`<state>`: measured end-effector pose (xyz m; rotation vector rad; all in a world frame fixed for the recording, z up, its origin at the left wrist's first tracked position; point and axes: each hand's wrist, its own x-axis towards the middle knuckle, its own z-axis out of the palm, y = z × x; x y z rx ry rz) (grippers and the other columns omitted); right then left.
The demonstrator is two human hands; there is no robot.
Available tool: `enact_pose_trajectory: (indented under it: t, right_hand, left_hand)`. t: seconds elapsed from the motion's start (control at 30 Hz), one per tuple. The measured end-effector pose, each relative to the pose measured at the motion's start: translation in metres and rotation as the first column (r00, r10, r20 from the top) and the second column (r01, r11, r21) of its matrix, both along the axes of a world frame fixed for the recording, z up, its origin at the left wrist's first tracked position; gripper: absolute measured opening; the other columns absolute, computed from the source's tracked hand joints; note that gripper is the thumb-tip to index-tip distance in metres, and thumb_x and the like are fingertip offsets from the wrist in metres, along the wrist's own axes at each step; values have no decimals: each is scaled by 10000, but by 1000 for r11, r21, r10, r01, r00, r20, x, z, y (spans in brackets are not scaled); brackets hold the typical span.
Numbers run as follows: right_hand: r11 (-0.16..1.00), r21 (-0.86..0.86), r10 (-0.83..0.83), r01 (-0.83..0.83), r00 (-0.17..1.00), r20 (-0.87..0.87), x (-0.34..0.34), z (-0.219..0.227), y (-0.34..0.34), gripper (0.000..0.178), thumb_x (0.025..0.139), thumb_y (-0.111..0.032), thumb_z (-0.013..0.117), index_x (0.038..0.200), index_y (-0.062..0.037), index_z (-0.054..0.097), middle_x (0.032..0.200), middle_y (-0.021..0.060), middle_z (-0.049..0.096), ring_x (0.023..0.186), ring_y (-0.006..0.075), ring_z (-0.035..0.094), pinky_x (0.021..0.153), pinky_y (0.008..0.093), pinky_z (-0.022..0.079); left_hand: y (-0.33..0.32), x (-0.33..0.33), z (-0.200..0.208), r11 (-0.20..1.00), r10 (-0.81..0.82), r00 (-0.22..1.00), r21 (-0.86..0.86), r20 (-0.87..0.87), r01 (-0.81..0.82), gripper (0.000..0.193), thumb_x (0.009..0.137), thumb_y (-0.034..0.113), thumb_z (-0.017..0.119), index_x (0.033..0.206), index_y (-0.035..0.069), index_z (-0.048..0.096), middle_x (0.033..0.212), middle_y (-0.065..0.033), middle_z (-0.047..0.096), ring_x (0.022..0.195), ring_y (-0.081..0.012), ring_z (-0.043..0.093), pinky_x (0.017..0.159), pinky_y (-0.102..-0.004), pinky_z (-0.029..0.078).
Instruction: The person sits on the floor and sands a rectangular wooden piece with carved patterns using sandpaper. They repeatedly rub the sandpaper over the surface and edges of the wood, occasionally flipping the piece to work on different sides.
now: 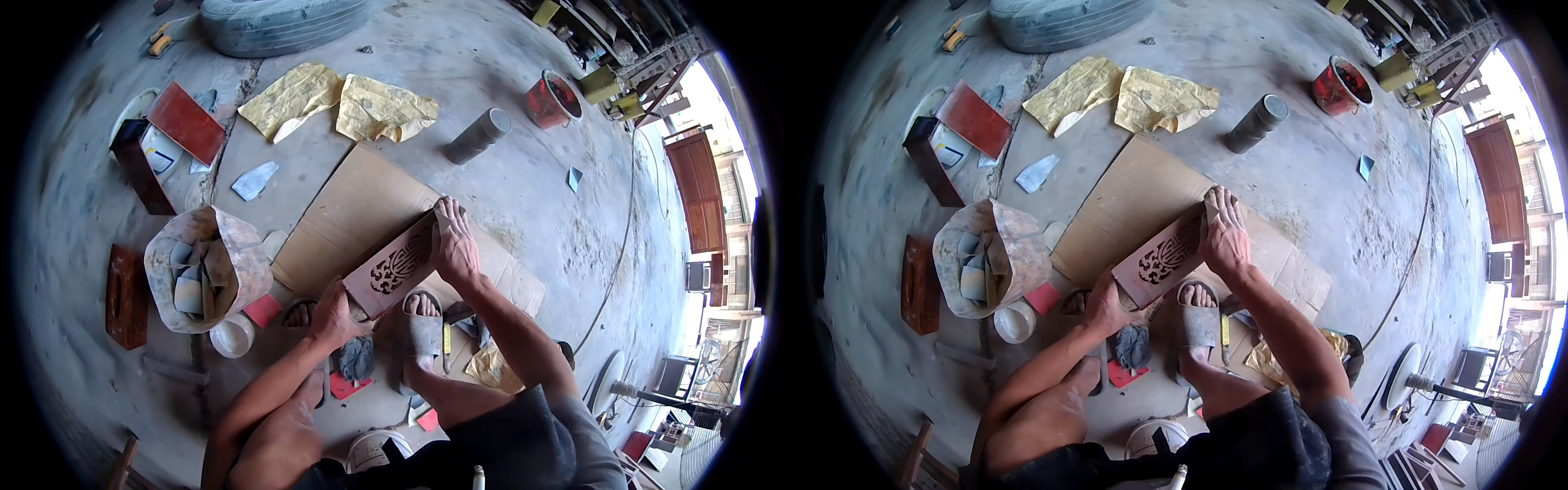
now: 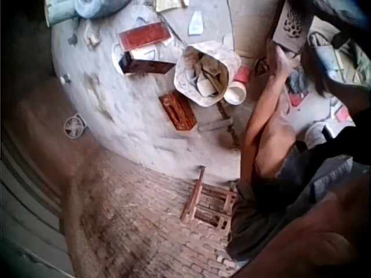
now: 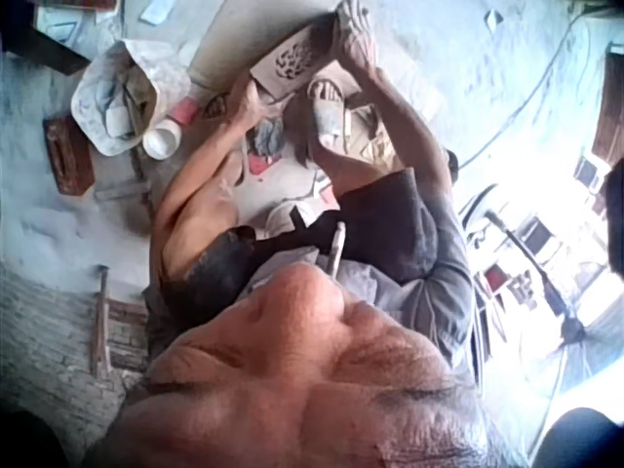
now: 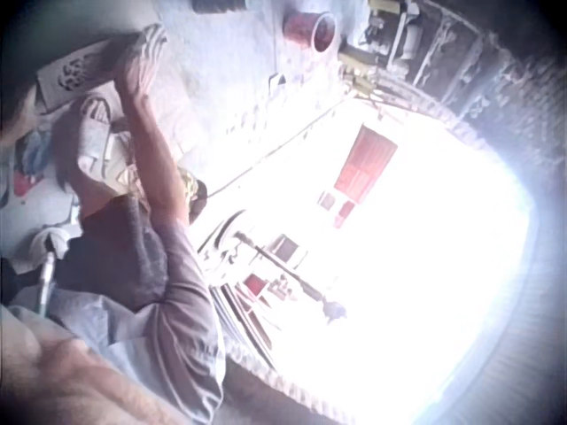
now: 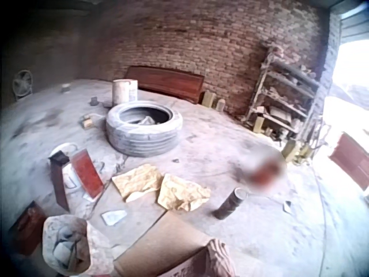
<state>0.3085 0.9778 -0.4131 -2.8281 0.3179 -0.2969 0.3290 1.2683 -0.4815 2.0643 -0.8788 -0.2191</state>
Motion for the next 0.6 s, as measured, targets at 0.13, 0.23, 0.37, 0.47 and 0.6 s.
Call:
enact_pose_trajectory:
  t: [0.13, 0.23, 0.37, 0.47, 0.6]
  right_hand:
    - [980, 108, 170, -166, 985, -28, -16, -3, 45, 498, 986, -112, 477, 1433, 107, 470, 1515, 338, 445, 1459, 457, 395, 1234, 522, 291]
    - [997, 9, 73, -74, 996, 56, -4, -8, 3, 502, 987, -97, 456, 1445, 107, 460, 1513, 338, 445, 1458, 447, 401, 1246, 518, 280]
    - [861, -462, 189, -214, 977, -99, -19, -37, 22, 515, 982, -79, 404, 1458, 114, 443, 1525, 331, 434, 1481, 424, 374, 1259, 512, 264]
    - [956, 74, 289, -285, 956, -47, -22, 6, 43, 556, 968, -70, 379, 1486, 132, 380, 1545, 335, 403, 1511, 430, 315, 1266, 520, 247]
    - [998, -55, 23, -26, 999, -49, -12, -9, -14, 577, 965, -119, 426, 1471, 154, 377, 1560, 356, 367, 1479, 469, 355, 1259, 519, 257]
  left_hand:
    - [10, 5, 1, 999, 11, 1000, 40, 28, -12, 887, 634, 380, 940, 1281, -41, 504, 1192, -266, 607, 1132, -466, 601, 1017, -497, 494]
    - [-1, 3, 7, 1000, -12, 999, 18, -35, 12, 901, 638, 380, 940, 1299, -43, 497, 1235, -273, 601, 1175, -465, 590, 1051, -498, 482]
    - [4, 0, 3, 998, -17, 999, 57, 35, 15, 873, 644, 355, 938, 1290, -38, 503, 1240, -271, 600, 1179, -460, 589, 1045, -495, 485]
    - [10, 2, -5, 999, -4, 1000, 49, 24, 2, 867, 646, 345, 936, 1289, -41, 501, 1220, -267, 603, 1159, -464, 592, 1025, -494, 492]
    - [-5, 3, -1, 998, -46, 998, -47, -51, 43, 898, 638, 349, 938, 1313, -46, 497, 1256, -273, 597, 1194, -472, 585, 1057, -502, 483]
